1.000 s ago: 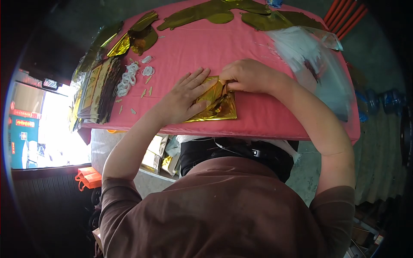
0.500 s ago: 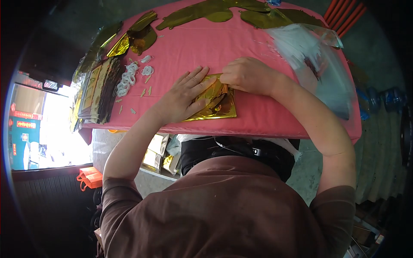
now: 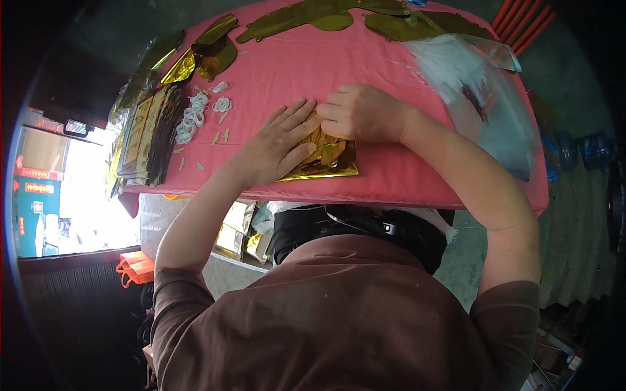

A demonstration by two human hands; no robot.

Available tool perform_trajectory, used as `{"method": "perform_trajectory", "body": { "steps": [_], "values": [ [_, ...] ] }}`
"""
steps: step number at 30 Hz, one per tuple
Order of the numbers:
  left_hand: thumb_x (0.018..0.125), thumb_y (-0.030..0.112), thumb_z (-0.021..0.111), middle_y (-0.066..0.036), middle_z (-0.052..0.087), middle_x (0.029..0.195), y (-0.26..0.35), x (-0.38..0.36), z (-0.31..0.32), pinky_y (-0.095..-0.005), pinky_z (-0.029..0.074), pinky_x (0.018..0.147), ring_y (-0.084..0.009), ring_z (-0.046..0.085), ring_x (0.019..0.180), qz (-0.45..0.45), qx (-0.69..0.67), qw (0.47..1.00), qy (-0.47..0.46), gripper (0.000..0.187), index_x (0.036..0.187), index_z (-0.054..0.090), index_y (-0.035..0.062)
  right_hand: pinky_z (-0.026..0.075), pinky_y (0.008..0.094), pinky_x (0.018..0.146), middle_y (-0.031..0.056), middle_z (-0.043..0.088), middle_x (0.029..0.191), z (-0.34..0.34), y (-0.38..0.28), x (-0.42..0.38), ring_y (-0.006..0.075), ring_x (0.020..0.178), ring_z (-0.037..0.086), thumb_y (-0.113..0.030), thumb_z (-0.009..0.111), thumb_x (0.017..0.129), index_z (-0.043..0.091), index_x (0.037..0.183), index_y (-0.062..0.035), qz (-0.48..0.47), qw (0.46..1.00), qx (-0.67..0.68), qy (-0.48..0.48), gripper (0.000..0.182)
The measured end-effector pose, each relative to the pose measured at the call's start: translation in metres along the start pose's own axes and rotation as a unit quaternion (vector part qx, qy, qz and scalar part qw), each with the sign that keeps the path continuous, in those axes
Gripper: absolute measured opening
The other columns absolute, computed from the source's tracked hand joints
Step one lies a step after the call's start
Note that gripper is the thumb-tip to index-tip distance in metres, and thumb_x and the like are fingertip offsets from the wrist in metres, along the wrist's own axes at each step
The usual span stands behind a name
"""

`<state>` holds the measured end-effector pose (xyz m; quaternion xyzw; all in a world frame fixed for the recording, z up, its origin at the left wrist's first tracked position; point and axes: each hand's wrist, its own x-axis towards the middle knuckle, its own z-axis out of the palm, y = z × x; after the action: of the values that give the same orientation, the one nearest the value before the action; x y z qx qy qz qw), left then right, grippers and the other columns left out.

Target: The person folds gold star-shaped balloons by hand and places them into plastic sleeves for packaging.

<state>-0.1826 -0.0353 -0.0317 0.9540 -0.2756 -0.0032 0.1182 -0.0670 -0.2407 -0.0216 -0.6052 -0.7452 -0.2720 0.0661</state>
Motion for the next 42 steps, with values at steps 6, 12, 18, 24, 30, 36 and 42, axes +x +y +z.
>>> {"method": "perform_trajectory", "body": {
  "steps": [6, 12, 18, 24, 30, 36, 42],
  "values": [
    [0.093, 0.032, 0.039, -0.019, 0.022, 0.148, 0.003, 0.001, -0.001, -0.0464, 0.015, 0.112, -0.0339, 0.019, 0.138, -0.001, -0.012, 1.000, 0.012, 0.053, 0.142, 0.030, 0.0133, 0.044, 0.0295, 0.063, 0.0015, 0.050, 0.075, -0.001, -0.006, -0.006, 0.0160, 0.072, 0.054, -0.015, 0.054, 0.072, 0.049, 0.067, -0.0114, 0.008, 1.000, 0.023, -0.010, 0.008],
    [0.092, 0.030, 0.041, -0.019, 0.025, 0.147, 0.003, 0.001, 0.000, -0.0470, 0.016, 0.111, -0.0345, 0.020, 0.137, -0.001, -0.021, 1.000, 0.021, 0.053, 0.142, 0.030, 0.0153, 0.046, 0.0324, 0.062, 0.0034, 0.052, 0.076, -0.003, -0.014, -0.013, 0.0185, 0.069, 0.055, -0.014, 0.054, 0.072, 0.050, 0.070, -0.0100, 0.077, 0.995, 0.053, -0.020, 0.006],
    [0.092, 0.030, 0.042, -0.019, 0.025, 0.147, 0.002, 0.000, 0.001, -0.0475, 0.017, 0.111, -0.0348, 0.021, 0.137, 0.007, -0.019, 0.999, 0.031, 0.053, 0.141, 0.032, 0.0137, 0.048, 0.0308, 0.064, 0.0023, 0.057, 0.074, -0.002, -0.016, -0.002, 0.0178, 0.068, 0.060, -0.016, 0.054, 0.075, 0.053, 0.071, -0.0113, 0.048, 0.998, 0.005, -0.048, 0.007],
    [0.092, 0.030, 0.042, -0.019, 0.026, 0.146, 0.002, 0.000, 0.003, -0.0475, 0.017, 0.111, -0.0351, 0.022, 0.137, 0.003, -0.013, 0.999, 0.032, 0.053, 0.141, 0.032, 0.0133, 0.047, 0.0325, 0.064, 0.0033, 0.054, 0.075, -0.008, -0.019, -0.008, 0.0195, 0.068, 0.057, -0.017, 0.058, 0.072, 0.052, 0.070, -0.0096, 0.075, 0.994, 0.058, -0.058, 0.010],
    [0.091, 0.029, 0.042, -0.016, 0.021, 0.149, 0.004, 0.001, -0.003, -0.0452, 0.013, 0.113, -0.0326, 0.018, 0.138, -0.013, -0.029, 0.999, 0.013, 0.056, 0.143, 0.028, 0.0111, 0.044, 0.0388, 0.084, 0.0077, 0.056, 0.088, -0.024, -0.032, -0.015, 0.0248, 0.084, 0.055, -0.028, 0.066, 0.069, 0.058, 0.088, -0.0042, 0.152, 0.975, 0.140, -0.084, 0.032],
    [0.091, 0.028, 0.043, -0.016, 0.021, 0.149, 0.003, 0.000, 0.000, -0.0453, 0.014, 0.113, -0.0322, 0.018, 0.138, -0.007, -0.021, 1.000, 0.016, 0.057, 0.144, 0.026, 0.0117, 0.017, 0.0467, 0.111, 0.0164, 0.043, 0.132, -0.033, -0.064, -0.037, 0.0296, 0.126, 0.036, -0.047, 0.055, 0.083, 0.044, 0.129, 0.0010, 0.263, 0.939, 0.174, -0.135, 0.066],
    [0.092, 0.029, 0.042, -0.016, 0.021, 0.149, 0.004, 0.001, 0.000, -0.0449, 0.014, 0.113, -0.0321, 0.017, 0.139, -0.010, -0.005, 1.000, 0.012, 0.057, 0.144, 0.026, 0.0120, 0.009, 0.0465, 0.112, 0.0172, 0.027, 0.146, -0.045, -0.082, -0.039, 0.0287, 0.139, 0.019, -0.051, 0.047, 0.088, 0.034, 0.137, 0.0007, 0.313, 0.910, 0.212, -0.173, 0.073]
  ]
}}
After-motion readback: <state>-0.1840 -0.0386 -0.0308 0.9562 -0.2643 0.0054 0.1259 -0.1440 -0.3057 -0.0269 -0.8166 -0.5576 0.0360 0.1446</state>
